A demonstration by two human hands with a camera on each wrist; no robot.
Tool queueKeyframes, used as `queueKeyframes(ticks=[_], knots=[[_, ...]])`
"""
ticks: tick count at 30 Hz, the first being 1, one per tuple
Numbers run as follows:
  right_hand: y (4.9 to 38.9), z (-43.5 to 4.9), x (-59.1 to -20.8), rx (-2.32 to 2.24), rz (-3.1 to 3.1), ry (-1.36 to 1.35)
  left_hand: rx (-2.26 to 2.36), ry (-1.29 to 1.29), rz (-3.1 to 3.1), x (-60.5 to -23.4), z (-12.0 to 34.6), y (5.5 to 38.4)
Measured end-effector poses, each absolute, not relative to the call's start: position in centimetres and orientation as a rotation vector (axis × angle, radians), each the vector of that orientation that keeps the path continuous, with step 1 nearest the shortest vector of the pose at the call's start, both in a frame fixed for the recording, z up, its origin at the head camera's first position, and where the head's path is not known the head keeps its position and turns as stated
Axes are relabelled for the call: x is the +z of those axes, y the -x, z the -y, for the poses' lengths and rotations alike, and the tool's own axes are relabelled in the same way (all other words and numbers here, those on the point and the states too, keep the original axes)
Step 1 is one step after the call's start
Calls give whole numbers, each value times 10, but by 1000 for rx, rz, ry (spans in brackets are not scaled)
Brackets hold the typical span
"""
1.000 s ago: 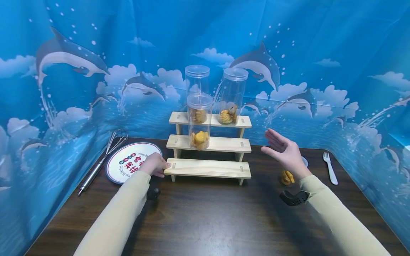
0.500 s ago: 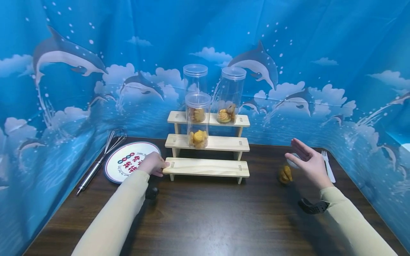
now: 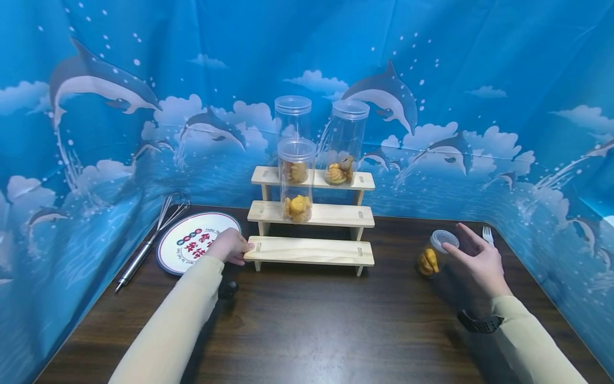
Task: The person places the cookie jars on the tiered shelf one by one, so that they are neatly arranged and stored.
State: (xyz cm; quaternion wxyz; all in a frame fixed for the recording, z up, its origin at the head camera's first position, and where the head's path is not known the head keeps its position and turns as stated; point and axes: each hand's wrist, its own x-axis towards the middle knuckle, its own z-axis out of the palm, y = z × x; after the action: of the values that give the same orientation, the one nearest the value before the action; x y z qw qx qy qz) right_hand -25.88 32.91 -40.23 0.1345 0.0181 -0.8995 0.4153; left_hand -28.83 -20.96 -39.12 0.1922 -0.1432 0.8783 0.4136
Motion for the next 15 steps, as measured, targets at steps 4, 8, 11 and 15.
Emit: queueKeyframes(ticks=[4, 8, 11, 15], knots=[[261, -332, -409, 1225, 2613, -56, 1157, 405, -2466, -390, 209, 288], [262, -332, -413, 1306, 2594, -57, 1157, 414, -2467, -389, 208, 288], [262, -330, -416, 1318, 2586, -65, 1157, 420, -2470, -390, 208, 288], [262, -327, -420, 1343, 2573, -83, 1163, 426, -2468, -392, 209, 290]])
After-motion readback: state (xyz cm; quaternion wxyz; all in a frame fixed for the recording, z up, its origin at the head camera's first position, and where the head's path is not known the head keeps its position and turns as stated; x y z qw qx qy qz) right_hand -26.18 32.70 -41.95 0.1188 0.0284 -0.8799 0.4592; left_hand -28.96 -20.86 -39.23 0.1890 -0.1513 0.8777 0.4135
